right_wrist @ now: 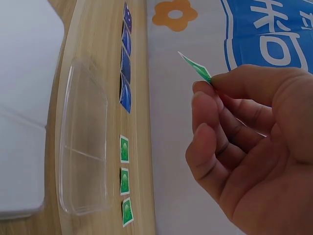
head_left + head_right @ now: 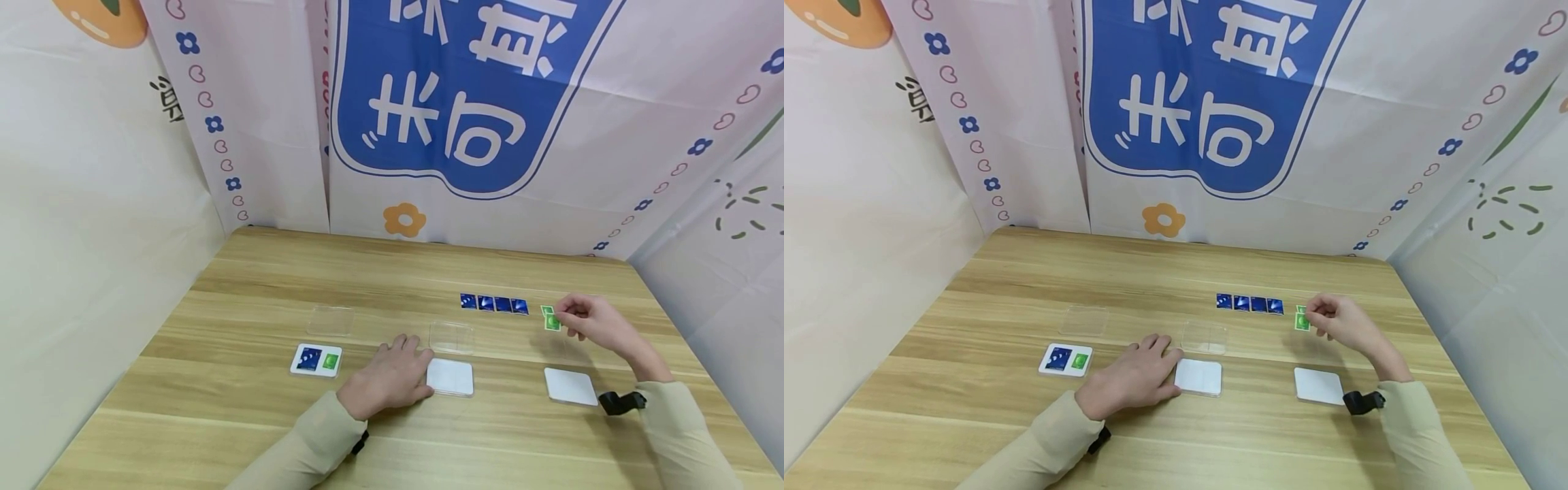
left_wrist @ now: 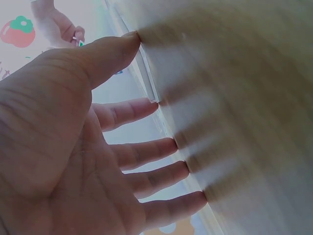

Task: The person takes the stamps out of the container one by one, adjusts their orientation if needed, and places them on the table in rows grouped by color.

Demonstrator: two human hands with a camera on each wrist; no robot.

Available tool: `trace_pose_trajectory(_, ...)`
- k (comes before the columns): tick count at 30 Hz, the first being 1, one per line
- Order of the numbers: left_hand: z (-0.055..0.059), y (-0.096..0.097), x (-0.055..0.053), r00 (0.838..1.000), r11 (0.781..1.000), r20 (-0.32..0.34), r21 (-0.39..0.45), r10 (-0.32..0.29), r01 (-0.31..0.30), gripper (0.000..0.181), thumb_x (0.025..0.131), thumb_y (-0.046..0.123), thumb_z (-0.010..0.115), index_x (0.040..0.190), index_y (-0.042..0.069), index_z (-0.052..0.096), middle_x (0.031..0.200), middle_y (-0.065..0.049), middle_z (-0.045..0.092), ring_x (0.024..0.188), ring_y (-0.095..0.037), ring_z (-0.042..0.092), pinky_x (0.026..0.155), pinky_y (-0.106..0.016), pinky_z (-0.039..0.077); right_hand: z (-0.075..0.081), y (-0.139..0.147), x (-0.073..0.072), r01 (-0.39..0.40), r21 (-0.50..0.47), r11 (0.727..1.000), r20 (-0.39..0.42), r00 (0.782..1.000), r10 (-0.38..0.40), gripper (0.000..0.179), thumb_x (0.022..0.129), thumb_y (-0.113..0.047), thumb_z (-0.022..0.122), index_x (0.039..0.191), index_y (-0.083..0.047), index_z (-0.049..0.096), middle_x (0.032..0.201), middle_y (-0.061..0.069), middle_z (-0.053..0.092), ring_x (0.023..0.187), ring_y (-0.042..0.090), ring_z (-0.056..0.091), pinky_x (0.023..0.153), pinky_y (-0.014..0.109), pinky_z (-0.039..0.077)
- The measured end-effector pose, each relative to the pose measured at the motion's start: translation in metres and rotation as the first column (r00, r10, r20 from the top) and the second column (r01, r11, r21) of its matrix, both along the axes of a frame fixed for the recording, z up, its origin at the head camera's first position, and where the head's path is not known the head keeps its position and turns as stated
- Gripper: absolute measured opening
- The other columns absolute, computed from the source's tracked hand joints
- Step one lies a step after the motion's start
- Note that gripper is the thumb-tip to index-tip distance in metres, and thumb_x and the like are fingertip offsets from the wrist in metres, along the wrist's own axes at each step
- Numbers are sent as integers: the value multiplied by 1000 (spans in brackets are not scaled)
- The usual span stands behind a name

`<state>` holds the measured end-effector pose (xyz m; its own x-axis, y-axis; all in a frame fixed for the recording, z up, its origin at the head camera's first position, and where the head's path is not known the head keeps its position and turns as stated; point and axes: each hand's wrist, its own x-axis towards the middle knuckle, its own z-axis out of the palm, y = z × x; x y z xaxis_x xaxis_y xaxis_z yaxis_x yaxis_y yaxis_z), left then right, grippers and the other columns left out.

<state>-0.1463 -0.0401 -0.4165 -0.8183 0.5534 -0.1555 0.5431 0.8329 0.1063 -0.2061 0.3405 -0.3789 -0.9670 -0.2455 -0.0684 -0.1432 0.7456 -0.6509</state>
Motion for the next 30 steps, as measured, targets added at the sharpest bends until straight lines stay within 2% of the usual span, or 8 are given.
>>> trace_pose_trajectory(17,2,-1,1,1000,1000,-1,10,-4,4,48,92,52,62,124,17,56,132,-10,52,125,-30,49,96,-51,49,-1,20,-5,30,8,1000,-4,1000,-30,28,100,-25,57,110,1,60,87,14,64,71,23,61,61,30,54)
trace_pose_trajectory(24,2,-1,2,1000,1000,-2,10,-8,8,47,91,52,62,123,17,56,131,-9,52,124,-29,49,96,-51,49,-1,28,-8,40,-12,999,-17,999,-40,26,100,-22,57,108,3,61,83,17,63,68,18,60,59,29,53)
trace_pose_trajectory(30,2,-1,1,1000,1000,2,8,-4,4,48,91,52,62,124,17,56,132,-10,52,125,-30,48,96,-51,49,0,32,-10,51,-16,999,-15,999,-52,28,101,-22,55,110,4,61,84,17,63,68,19,60,59,29,53)
